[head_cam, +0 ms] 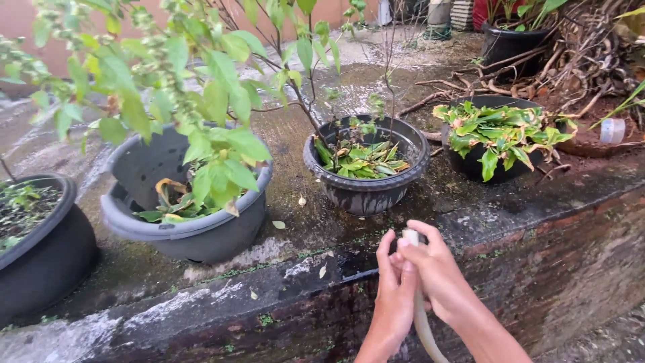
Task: Watering various potted plants on a ledge using a hose and removing debris from one of the pots.
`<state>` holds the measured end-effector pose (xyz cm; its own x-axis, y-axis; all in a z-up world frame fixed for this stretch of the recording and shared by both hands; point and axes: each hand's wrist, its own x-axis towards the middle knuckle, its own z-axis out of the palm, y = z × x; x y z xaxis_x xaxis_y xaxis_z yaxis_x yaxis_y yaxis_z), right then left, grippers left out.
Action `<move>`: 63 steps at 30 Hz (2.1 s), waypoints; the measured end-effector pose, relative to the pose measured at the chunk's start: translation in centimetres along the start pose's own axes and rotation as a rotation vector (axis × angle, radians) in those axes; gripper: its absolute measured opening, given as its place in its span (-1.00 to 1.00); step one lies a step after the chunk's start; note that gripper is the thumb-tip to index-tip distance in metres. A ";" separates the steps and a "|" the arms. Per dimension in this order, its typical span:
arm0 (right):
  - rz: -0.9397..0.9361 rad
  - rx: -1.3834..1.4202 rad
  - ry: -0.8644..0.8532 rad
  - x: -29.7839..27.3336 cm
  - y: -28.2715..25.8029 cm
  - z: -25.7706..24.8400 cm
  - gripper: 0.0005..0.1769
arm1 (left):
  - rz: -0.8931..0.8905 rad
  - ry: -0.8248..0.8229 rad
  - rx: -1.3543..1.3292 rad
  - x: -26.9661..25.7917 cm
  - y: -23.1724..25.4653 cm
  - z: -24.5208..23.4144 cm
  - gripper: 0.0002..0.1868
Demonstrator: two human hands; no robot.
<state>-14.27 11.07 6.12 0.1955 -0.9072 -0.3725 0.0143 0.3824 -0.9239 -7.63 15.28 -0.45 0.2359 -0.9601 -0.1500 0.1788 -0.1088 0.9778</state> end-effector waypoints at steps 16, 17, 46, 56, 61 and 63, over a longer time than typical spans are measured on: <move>-0.563 -0.687 -0.062 6.0 -1.5 -0.6 -0.67 | 0.128 0.137 0.212 -1.4 8.4 -4.9 -0.47; -0.601 -0.722 -0.045 6.0 -1.9 -0.4 -0.68 | 0.122 0.150 0.226 -1.4 8.9 -5.0 -0.53; -0.662 -1.257 -0.219 3.4 13.9 -6.1 -0.70 | -0.076 0.054 0.396 -9.0 -0.5 -4.4 -0.70; -0.475 -1.239 -0.383 -5.4 20.1 -11.3 -0.69 | -0.151 0.070 0.462 -18.5 -6.1 -1.4 -0.71; -0.400 -1.266 -0.456 -11.2 23.8 -13.2 -0.62 | -0.196 0.092 0.507 -25.2 -9.3 0.8 -0.68; -0.422 -1.199 -0.465 -13.5 24.3 -13.5 -0.62 | -0.082 0.058 0.585 -26.5 -12.7 1.2 -0.66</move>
<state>-29.79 30.25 -12.52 0.7033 -0.6821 -0.2003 -0.6548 -0.5119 -0.5560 -17.32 41.75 -8.70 0.2979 -0.9288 -0.2205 -0.3539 -0.3219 0.8781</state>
